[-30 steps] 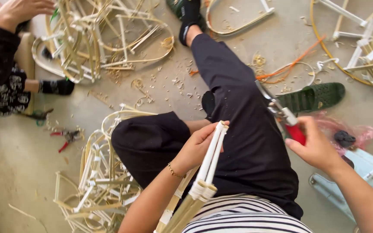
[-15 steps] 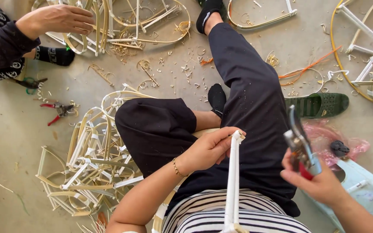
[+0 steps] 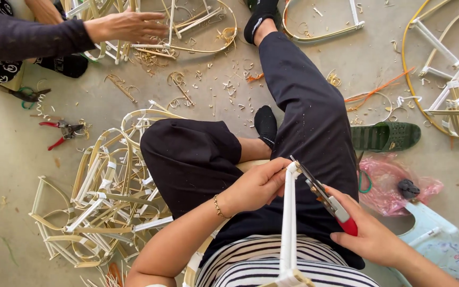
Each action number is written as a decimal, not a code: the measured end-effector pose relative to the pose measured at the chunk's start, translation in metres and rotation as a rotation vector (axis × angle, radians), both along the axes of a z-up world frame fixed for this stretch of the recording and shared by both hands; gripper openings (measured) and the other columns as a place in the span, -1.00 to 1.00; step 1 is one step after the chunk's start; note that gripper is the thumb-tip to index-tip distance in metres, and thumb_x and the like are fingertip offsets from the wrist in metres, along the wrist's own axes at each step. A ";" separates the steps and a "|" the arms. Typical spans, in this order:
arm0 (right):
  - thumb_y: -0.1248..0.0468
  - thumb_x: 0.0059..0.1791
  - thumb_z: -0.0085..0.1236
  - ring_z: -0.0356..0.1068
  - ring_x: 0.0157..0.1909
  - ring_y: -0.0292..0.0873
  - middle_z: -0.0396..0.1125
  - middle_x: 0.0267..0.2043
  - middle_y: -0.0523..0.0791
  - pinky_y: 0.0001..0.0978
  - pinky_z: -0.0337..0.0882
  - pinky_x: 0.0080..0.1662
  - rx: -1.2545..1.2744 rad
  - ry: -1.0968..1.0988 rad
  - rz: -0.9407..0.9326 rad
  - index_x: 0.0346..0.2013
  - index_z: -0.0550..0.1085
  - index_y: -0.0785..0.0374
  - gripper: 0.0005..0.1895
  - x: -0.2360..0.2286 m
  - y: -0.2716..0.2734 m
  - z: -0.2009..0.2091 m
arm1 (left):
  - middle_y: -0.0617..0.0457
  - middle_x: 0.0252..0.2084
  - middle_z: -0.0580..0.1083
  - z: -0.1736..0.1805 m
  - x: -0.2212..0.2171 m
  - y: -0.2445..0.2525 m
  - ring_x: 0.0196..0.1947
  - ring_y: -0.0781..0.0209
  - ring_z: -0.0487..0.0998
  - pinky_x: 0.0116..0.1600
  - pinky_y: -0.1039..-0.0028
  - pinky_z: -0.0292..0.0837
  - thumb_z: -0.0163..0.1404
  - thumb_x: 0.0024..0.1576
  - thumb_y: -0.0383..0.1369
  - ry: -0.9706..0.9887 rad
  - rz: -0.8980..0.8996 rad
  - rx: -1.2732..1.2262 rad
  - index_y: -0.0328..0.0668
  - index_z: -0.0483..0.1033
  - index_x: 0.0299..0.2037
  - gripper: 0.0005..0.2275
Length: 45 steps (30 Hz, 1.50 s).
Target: Assembling and binding bamboo components for furniture or baskets using clippers and tape.
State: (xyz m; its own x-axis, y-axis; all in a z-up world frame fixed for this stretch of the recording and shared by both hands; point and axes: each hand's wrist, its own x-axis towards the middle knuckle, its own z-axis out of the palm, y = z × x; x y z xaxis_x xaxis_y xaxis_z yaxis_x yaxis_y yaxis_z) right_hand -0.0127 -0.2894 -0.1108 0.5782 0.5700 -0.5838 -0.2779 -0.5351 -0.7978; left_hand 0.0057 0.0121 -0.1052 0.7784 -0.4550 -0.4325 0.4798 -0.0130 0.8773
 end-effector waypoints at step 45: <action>-0.03 -0.17 0.45 0.32 0.15 0.27 0.29 0.11 0.25 0.03 0.33 0.15 -0.874 -0.385 -0.508 0.33 0.28 0.33 -0.08 0.083 -0.091 -0.327 | -0.33 0.32 0.34 -0.070 -0.072 0.259 0.39 -0.26 0.28 0.46 0.09 0.13 0.13 0.24 -0.33 -0.449 0.705 1.562 -0.43 0.32 0.34 -0.49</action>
